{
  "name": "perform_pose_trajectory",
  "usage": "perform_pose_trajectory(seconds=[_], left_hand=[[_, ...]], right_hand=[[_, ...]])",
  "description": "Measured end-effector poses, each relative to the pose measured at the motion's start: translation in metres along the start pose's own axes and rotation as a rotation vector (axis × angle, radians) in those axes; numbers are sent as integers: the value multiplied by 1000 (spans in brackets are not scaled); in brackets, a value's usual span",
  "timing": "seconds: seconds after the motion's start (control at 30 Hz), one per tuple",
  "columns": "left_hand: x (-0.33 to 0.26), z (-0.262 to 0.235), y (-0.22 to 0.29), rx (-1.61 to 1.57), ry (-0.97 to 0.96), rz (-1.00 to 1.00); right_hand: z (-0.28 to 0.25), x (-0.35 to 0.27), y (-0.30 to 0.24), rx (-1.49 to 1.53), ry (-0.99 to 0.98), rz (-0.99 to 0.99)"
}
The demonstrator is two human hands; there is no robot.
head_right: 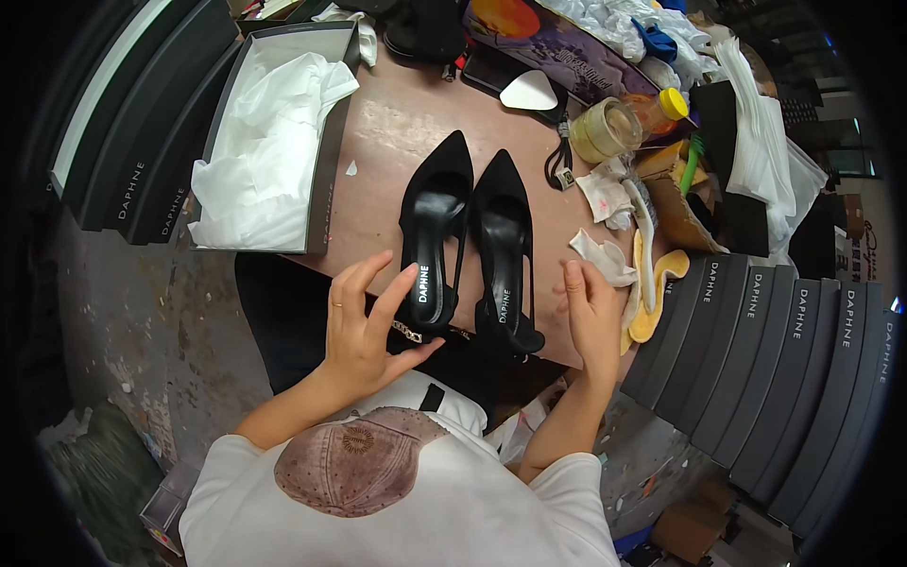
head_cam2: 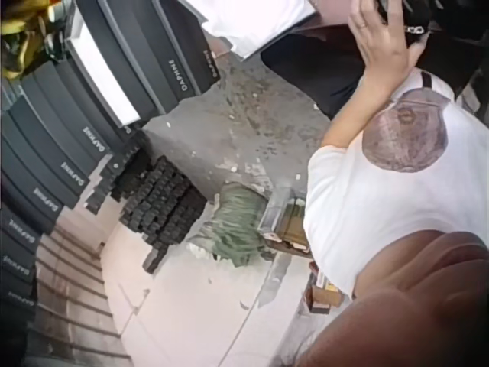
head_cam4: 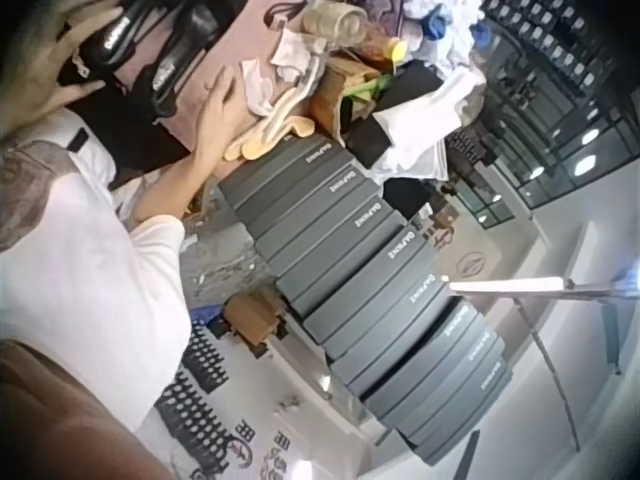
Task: Inspecting, cleaning, and packaging high-heeled shoes into boxes.
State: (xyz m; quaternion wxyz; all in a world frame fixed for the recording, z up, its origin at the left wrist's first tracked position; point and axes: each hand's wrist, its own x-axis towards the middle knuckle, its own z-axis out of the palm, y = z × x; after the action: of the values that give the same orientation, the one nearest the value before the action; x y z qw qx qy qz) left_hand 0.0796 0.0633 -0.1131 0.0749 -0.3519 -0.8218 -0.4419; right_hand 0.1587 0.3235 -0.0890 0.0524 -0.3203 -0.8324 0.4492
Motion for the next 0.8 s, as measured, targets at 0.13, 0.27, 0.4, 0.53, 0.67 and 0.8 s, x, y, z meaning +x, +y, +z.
perform_pose_trajectory(seconds=[0.13, 0.27, 0.4, 0.53, 0.67, 0.8], left_hand=[[6, 5, -2, -46, -165, 22], [17, 2, 3, -11, -223, 57], [17, 11, 3, -20, -248, 120], [15, 12, 4, -34, -238, 98], [14, 9, 1, -64, -216, 63], [14, 8, 2, -57, -180, 32]], right_hand=[[15, -9, 20, 71, -279, 152], [22, -4, 23, 119, -325, 209], [12, 1, 24, 379, -367, 170], [-13, -3, 23, 581, -491, 223], [-32, -12, 13, 858, -572, 194], [-36, -27, -1, 1055, -692, 163]])
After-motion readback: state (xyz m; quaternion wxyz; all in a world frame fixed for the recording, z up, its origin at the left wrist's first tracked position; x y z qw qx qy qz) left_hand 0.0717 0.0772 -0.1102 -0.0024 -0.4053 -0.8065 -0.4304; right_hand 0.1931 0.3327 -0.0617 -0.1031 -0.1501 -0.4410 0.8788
